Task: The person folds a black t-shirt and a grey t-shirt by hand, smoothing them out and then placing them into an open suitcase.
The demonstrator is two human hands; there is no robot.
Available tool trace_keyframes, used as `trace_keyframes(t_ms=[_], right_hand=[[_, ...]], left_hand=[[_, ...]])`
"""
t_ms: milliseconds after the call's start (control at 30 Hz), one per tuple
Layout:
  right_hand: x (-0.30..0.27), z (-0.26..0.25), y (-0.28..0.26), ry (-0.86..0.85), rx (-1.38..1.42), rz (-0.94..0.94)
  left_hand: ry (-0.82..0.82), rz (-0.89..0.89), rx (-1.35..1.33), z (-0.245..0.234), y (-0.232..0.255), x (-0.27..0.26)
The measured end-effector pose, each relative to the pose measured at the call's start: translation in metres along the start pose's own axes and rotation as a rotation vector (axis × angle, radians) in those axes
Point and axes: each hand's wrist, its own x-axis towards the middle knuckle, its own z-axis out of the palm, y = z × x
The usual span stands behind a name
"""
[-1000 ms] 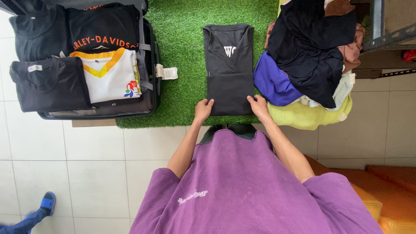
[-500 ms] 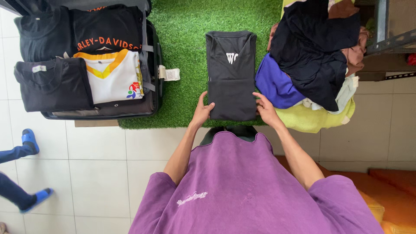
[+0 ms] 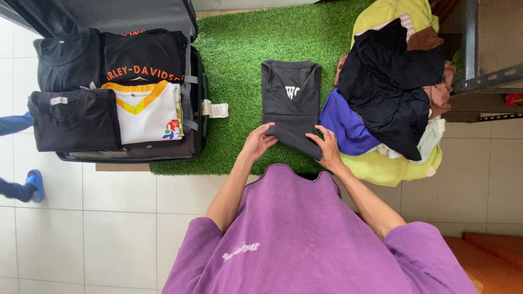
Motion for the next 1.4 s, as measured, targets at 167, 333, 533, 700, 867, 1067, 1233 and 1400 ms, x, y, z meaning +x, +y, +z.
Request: trace_keyframes(t_ms=[167,333,533,700,867,1067,1233,1400], right_hand=[[0.029,0.005,0.013,0.172,0.014,-0.027],[0.056,0.009,0.029,0.127,0.253,0.046],[0.074,0.007,0.033,0.01,0.402,0.523],[0.105,0.009,0.048,0.124,0.517,0.435],[0.148,0.007,0.072,0.131,0.486,0.36],[0.189,0.029,0.119,0.097,0.365,0.563],[0.191,0.058,0.151,0.216,0.296,0.522],[0.192,0.061,0.151,0.254,0.24,0.578]], left_hand=[[-0.088,0.082,-0.015,-0.012,0.019,0.019],[0.113,0.324,1.049,-0.02,0.026,0.034],[0.103,0.656,1.185,-0.008,0.039,0.048],[0.137,0.346,0.949,0.011,0.061,0.066],[0.128,0.459,0.96,0.0,0.074,0.119],[0.251,0.407,0.966,-0.02,0.078,0.19],[0.386,0.467,1.005,-0.027,0.076,0.213],[0.569,0.423,1.04,-0.015,0.083,0.216]])
